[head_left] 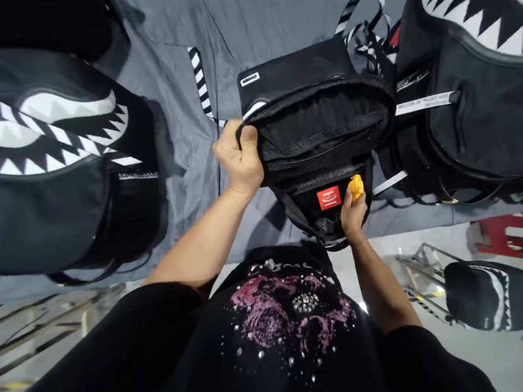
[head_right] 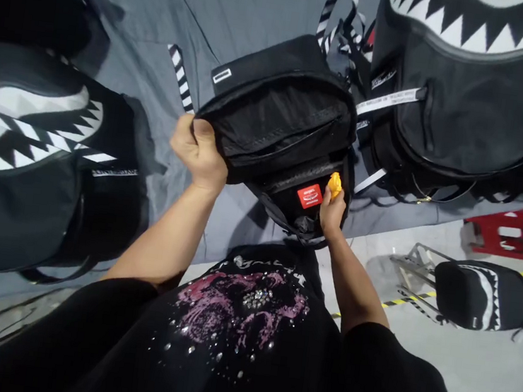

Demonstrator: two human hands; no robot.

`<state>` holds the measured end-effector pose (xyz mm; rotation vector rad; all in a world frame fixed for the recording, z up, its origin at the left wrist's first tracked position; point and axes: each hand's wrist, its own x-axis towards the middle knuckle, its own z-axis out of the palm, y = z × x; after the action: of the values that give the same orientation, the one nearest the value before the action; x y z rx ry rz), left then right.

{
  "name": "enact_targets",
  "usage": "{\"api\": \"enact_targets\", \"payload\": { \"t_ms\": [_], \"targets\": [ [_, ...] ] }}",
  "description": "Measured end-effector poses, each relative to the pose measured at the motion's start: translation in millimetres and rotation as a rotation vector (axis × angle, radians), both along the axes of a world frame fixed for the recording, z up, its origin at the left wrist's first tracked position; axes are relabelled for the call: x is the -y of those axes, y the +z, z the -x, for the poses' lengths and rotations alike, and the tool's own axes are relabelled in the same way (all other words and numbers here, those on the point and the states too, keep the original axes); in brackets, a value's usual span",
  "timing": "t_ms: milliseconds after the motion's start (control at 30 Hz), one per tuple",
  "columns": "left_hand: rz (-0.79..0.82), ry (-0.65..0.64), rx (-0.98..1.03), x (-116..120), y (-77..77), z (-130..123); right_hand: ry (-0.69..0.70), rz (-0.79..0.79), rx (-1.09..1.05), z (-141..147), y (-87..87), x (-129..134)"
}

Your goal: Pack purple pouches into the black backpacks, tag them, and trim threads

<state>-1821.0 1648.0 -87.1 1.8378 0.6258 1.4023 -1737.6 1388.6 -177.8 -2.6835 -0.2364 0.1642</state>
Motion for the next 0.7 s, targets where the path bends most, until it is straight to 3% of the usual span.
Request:
{"api": "enact_targets", "payload": {
  "t_ms": [100,200,267,367,467,533,700],
  "targets": [
    [0.019,0.005,-0.013,2.2,-0.1,-4.1,-0.033,-0.063,0.018,-1.8,-0.4,1.1],
    [0.026,-0.041,-0.01,5.9,0.2,-9.9,0.008,-0.021,-0.049,1.5,13.2,-5.9],
    [0.028,-0.093,0.007,7.2,0.5,-13.1,0.079,0.097,-0.139,4.6,33.2,-2.9],
    [0.021,-0.151,0.03,7.2,0.9,-16.0,0.199,0.233,-0.206,8.9,76.2,25.6],
    [-0.022,-0.172,0.038,6.5,0.5,-17.0,0.208,0.235,-0.201,8.0,121.2,64.6],
    [-0.035,-0.196,0.045,5.9,-0.3,-17.5,0.198,0.195,-0.194,2.2,144.2,77.6],
    [0.018,-0.262,0.056,3.9,-3.3,-18.4,0.273,0.23,-0.187,-23.9,174.7,61.0]
  ]
}}
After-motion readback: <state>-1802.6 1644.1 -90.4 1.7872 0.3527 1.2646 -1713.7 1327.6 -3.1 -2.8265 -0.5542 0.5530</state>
